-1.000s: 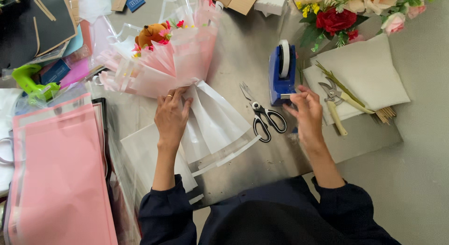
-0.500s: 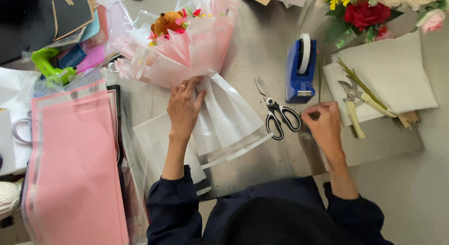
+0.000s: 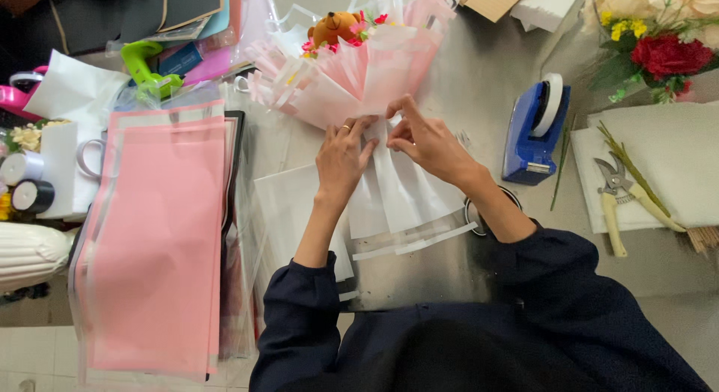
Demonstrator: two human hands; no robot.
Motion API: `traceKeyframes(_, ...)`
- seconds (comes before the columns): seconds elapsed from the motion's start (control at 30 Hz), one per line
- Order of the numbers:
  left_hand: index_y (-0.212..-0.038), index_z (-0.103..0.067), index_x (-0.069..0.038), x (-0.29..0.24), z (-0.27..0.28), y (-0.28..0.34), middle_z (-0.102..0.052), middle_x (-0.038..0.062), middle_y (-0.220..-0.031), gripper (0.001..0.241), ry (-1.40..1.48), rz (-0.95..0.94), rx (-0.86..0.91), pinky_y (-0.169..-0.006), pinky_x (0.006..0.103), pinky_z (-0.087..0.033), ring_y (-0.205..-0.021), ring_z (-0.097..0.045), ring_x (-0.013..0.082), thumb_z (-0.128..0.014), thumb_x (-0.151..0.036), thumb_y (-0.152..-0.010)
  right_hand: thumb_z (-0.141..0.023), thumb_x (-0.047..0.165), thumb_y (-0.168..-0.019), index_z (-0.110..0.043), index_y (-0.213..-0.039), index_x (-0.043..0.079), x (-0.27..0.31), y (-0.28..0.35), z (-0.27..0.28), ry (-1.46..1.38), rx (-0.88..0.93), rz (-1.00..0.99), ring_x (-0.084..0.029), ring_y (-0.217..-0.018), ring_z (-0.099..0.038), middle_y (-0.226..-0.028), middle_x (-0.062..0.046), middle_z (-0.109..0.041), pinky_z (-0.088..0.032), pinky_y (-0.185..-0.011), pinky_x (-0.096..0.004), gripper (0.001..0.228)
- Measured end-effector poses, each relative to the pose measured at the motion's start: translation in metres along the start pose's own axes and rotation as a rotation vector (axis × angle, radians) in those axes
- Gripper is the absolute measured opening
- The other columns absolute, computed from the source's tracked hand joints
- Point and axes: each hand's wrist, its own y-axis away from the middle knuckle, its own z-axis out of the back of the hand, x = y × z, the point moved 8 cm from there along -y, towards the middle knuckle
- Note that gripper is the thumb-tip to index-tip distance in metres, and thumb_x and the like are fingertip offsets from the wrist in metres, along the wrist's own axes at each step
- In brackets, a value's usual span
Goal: The person folds white translucent paper into pleated strips and attaches them to the base of a pink-wrapped bouquet containing a teddy bear. They secure the paper with tape and adjust the folds to create a decorative finish.
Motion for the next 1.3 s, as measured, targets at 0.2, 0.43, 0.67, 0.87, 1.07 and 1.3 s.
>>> traceKeyframes(0.2, -0.118, -0.052, -0.032, 0.001, 0.002, -0.001, -0.057, -0.006, -0.100, 0.038, 0.011, 0.006, -0.022, -0.069, 0.0344, -0.054, -0.085, -0.055, 0.0201, -0.065, -0.036, -0.082, -0.055, 0.014, -0.092, -0.034, -0.106, 0.019, 0.001, -0.019, -0.021, 0.460, -0.093, -0.025, -0.029, -0.079, -0.061, -0.081, -0.002, -0.059, -0.050, -0.066, -0.044, 0.026)
traceKeyframes(0.43, -0.118, -0.052, -0.030, -0.002, 0.003, -0.001, -0.058, -0.004, -0.095, 0.039, -0.002, 0.005, -0.056, -0.067, 0.0327, -0.055, -0.082, -0.055, 0.0194, -0.067, -0.032, -0.081, -0.059, 0.020, -0.091, -0.036, -0.098, 0.020, -0.021, -0.023, -0.035, 0.656, -0.338, -0.001, -0.021, -0.073, -0.057, -0.069, 0.001, -0.051, -0.052, -0.059, -0.038, 0.025)
traceKeyframes(0.67, -0.115, -0.053, -0.030, -0.001, -0.001, 0.001, -0.058, -0.005, -0.094, 0.038, -0.016, 0.030, -0.088, -0.066, 0.0315, -0.056, -0.082, -0.054, 0.0180, -0.067, -0.034, -0.080, -0.063, 0.022, -0.080, -0.035, -0.087, 0.020, -0.039, -0.030, -0.047, 0.921, -0.608, 0.059, -0.016, -0.066, -0.053, -0.062, 0.004, -0.041, -0.050, -0.054, -0.028, 0.029)
traceKeyframes(0.87, -0.111, -0.055, -0.030, 0.003, -0.010, 0.001, -0.058, -0.004, -0.092, 0.034, -0.019, 0.046, -0.119, -0.061, 0.0346, -0.058, -0.083, -0.053, 0.0202, -0.065, -0.031, -0.078, -0.061, 0.025, -0.075, -0.038, -0.083, 0.021, -0.038, -0.037, -0.054, 1.093, -0.708, 0.084, -0.017, -0.065, -0.049, -0.061, 0.003, -0.042, -0.043, -0.051, -0.029, 0.025)
traceKeyframes(1.07, -0.106, -0.057, -0.029, 0.002, -0.009, 0.000, -0.057, -0.003, -0.084, 0.028, -0.080, 0.055, -0.184, -0.056, 0.0337, -0.057, -0.081, -0.053, 0.0188, -0.063, -0.028, -0.079, -0.058, 0.023, -0.077, -0.038, -0.082, 0.021, -0.047, -0.043, -0.056, 1.125, -0.689, 0.092, -0.018, -0.065, -0.047, -0.062, 0.004, -0.038, -0.041, -0.049, -0.030, 0.021)
traceKeyframes(1.3, -0.108, -0.056, -0.030, 0.001, -0.003, -0.001, -0.058, -0.004, -0.087, 0.030, -0.084, 0.042, -0.162, -0.057, 0.0332, -0.057, -0.083, -0.053, 0.0180, -0.063, -0.031, -0.079, -0.060, 0.019, -0.081, -0.038, -0.084, 0.018, -0.032, -0.041, -0.048, 0.969, -0.602, 0.058, -0.021, -0.069, -0.048, -0.064, 0.000, -0.036, -0.048, -0.043, -0.034, 0.022)
